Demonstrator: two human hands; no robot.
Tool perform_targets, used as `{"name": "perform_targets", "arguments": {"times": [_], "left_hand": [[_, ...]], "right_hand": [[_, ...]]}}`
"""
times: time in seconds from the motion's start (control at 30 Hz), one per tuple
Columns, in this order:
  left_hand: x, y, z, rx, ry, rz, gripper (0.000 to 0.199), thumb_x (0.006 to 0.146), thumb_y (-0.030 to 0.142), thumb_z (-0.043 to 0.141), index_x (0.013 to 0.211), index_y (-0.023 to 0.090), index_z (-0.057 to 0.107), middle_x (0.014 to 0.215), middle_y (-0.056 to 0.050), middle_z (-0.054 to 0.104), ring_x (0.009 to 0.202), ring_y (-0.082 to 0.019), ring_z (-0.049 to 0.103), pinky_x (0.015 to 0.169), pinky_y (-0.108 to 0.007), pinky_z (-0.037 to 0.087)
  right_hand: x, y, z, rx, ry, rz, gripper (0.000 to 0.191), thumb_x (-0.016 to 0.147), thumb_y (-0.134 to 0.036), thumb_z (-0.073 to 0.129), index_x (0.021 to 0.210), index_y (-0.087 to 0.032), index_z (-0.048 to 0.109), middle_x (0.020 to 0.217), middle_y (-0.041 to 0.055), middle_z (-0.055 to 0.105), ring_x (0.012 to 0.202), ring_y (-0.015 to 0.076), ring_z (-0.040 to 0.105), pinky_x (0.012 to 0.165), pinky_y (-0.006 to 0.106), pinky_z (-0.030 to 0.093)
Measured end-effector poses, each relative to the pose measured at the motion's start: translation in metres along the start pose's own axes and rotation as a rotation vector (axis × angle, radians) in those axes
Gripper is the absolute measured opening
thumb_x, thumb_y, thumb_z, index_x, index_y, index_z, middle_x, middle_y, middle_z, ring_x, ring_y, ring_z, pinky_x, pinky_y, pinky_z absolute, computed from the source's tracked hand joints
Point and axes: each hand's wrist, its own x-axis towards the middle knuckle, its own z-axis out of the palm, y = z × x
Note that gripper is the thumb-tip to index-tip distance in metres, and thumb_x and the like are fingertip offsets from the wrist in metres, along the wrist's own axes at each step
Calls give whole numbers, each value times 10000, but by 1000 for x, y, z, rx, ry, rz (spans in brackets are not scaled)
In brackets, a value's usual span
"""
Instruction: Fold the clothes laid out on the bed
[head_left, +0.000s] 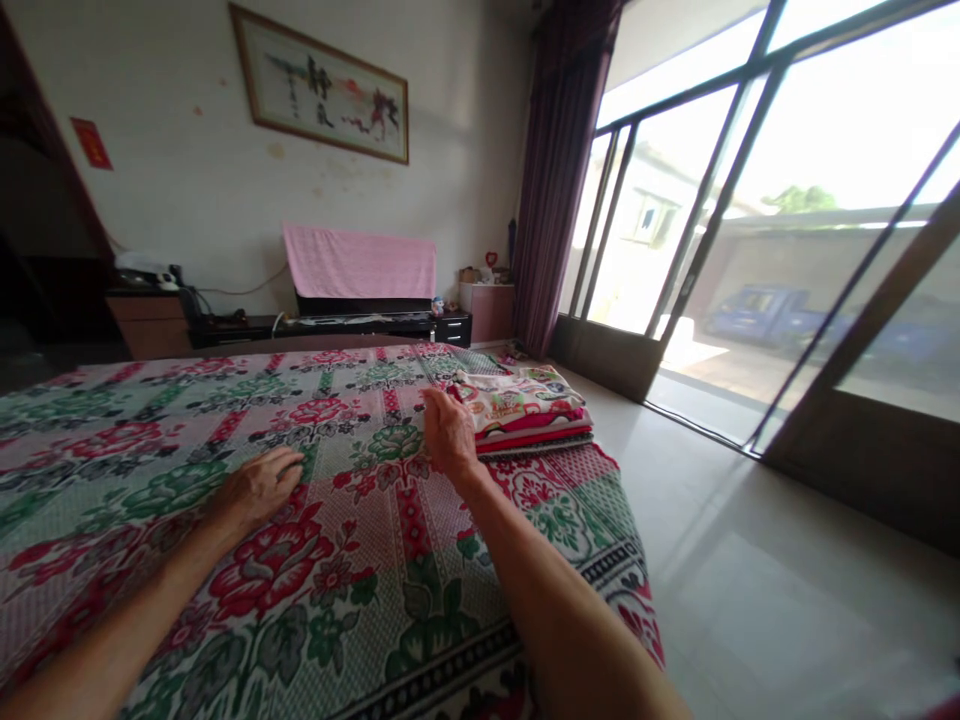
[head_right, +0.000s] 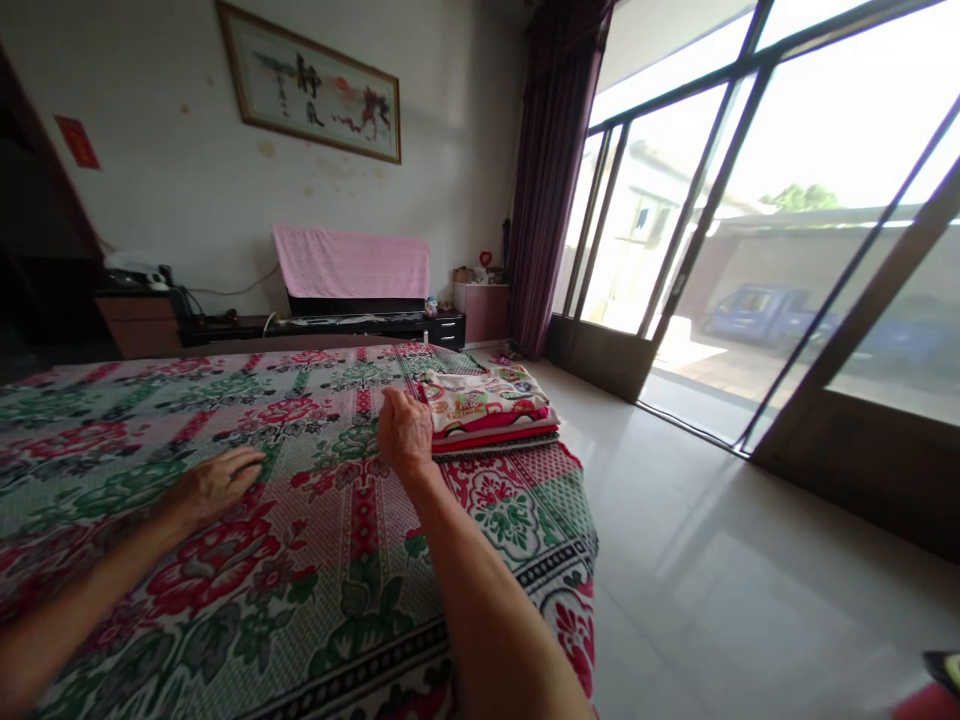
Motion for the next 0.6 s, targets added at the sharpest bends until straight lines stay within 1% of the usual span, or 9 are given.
{"name": "perform_targets", "arguments": {"times": [0.1,0.17,0.2,0.27,0.33,0.4,0.5,0.57,0.6], "left_hand": [[0,2,-4,25,-29,12,494,808,419,332,1028,173,699,1223,-104,641,1139,-255,586,1019,-346,419],[0,6,-8,49,-48,15,485,813,392,330,1043,169,694,1215,-104,645,1119,-248,597,1006,-334,425],[2,10,-11,67,-64,6,475,812,370,333,1048,168,693,1201,-102,652,1100,-243,607,991,-326,434],[6,25,-18,101,-96,-40,449,794,319,353,1043,172,697,1162,-97,672,1061,-239,626,954,-315,453],[14,49,-25,97,-122,-100,418,765,283,396,1026,187,708,1122,-87,692,1037,-242,638,922,-311,466],[23,81,-30,0,-152,-111,391,750,279,453,1031,204,714,1095,-70,706,1023,-242,645,905,-299,467],[39,139,-34,-205,-262,-138,394,759,281,488,1071,183,706,1052,-73,721,1016,-243,648,884,-293,467],[47,175,-34,-374,-296,-133,371,746,278,532,1047,160,715,1076,-85,713,1037,-240,638,893,-280,457],[51,192,-34,-475,-310,-152,352,737,284,563,1024,154,719,1081,-90,711,1036,-238,637,888,-275,459]], "right_hand": [[23,18,-26,66,230,68,331,841,-130,384,1037,-187,644,1011,65,676,959,194,586,891,316,414],[33,33,-46,48,372,135,353,783,-113,397,1031,-185,637,1041,76,654,1002,207,558,930,355,396],[37,42,-57,20,437,180,360,757,-115,409,1032,-183,631,1064,84,641,1040,216,539,961,379,374],[39,57,-74,-58,556,301,382,723,-139,440,1063,-180,609,1181,104,588,1148,246,473,1014,439,313],[38,69,-87,-114,620,442,414,714,-184,472,1115,-174,575,1279,128,522,1218,289,404,1027,511,266],[33,77,-94,-130,636,565,446,715,-227,496,1156,-174,539,1321,144,474,1247,320,358,1024,555,240],[26,86,-96,-116,627,705,474,725,-282,520,1189,-190,496,1332,152,436,1260,340,321,1029,584,212],[22,91,-97,-103,627,792,508,730,-309,531,1222,-205,460,1355,153,401,1275,347,295,1036,597,198],[21,94,-97,-93,625,839,538,730,-320,537,1247,-209,436,1374,156,376,1284,350,280,1035,601,202]]}}
